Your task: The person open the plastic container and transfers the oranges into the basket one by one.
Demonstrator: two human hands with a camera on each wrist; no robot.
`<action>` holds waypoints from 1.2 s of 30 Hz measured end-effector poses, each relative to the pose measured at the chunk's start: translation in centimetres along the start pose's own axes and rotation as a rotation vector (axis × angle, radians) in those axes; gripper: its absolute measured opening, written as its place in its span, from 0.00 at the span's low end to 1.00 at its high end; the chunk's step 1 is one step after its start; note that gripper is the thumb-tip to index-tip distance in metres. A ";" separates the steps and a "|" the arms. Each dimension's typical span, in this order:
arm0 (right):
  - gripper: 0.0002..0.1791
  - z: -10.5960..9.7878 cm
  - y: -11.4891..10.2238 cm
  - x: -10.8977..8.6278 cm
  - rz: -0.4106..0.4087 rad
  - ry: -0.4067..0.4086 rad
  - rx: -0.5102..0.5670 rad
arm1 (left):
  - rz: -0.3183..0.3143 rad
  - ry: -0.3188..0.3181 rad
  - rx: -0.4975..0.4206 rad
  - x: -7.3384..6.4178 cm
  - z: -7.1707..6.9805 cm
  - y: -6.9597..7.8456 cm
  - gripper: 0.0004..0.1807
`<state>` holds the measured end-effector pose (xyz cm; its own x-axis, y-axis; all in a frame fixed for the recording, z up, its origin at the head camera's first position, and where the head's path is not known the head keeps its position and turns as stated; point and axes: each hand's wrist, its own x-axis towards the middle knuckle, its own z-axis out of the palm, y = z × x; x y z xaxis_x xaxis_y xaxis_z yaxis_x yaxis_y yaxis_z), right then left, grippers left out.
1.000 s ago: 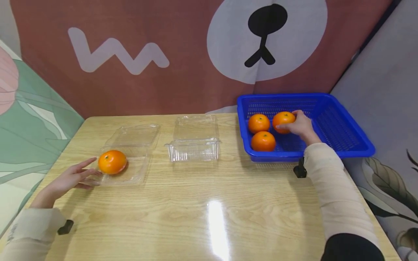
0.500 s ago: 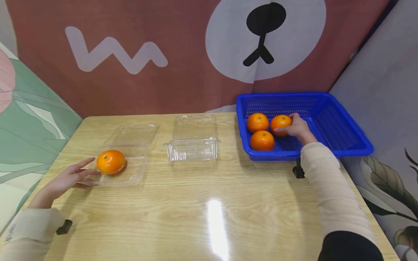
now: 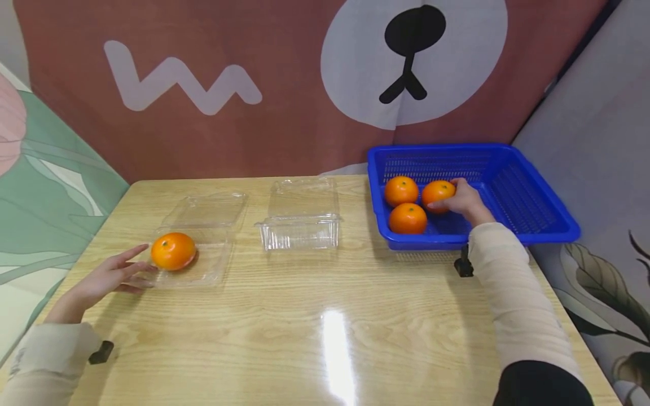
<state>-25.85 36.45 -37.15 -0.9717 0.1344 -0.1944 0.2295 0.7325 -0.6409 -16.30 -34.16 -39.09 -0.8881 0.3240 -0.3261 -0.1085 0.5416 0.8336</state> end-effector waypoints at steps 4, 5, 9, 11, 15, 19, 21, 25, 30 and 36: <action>0.55 -0.1 -0.1 -0.1 0.002 0.001 0.006 | 0.002 0.000 -0.004 0.0 -0.1 -0.1 0.34; 0.55 -0.1 -0.1 -0.1 0.000 0.005 0.008 | 0.002 0.001 -0.003 0.1 0.0 -0.1 0.34; 0.56 -0.3 -0.2 -0.3 -0.010 0.017 0.018 | 0.000 0.003 -0.001 0.0 0.0 0.0 0.34; 0.56 -0.5 -0.2 -0.4 -0.015 0.019 0.024 | -0.001 0.005 0.004 0.0 0.0 0.1 0.34; 0.54 -0.7 -0.4 -0.8 -0.021 0.022 0.032 | 0.002 0.006 0.009 0.0 0.1 0.2 0.34; 0.53 -0.9 -0.9 -1.2 -0.036 0.039 0.033 | 0.001 0.003 0.004 -0.1 0.1 0.3 0.34; 0.53 -0.9 -1.2 -1.3 -0.046 0.049 0.033 | 0.000 0.004 0.002 -0.1 0.1 0.2 0.34; 0.54 -1.0 -1.5 -1.6 -0.051 0.066 0.043 | 0.006 -0.002 -0.003 -0.1 0.2 0.2 0.34; 0.55 -1.2 -1.4 -2.0 -0.061 0.078 0.072 | 0.007 0.001 0.006 -0.1 0.2 0.1 0.34; 0.55 -1.7 -1.1 -2.3 -0.073 0.088 0.110 | -0.009 0.001 -0.002 0.0 0.1 0.0 0.35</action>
<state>-23.99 36.46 -34.79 -0.9860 0.1453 -0.0816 0.1584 0.6658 -0.7291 -16.25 -34.08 -39.18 -0.8876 0.3186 -0.3328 -0.1170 0.5429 0.8316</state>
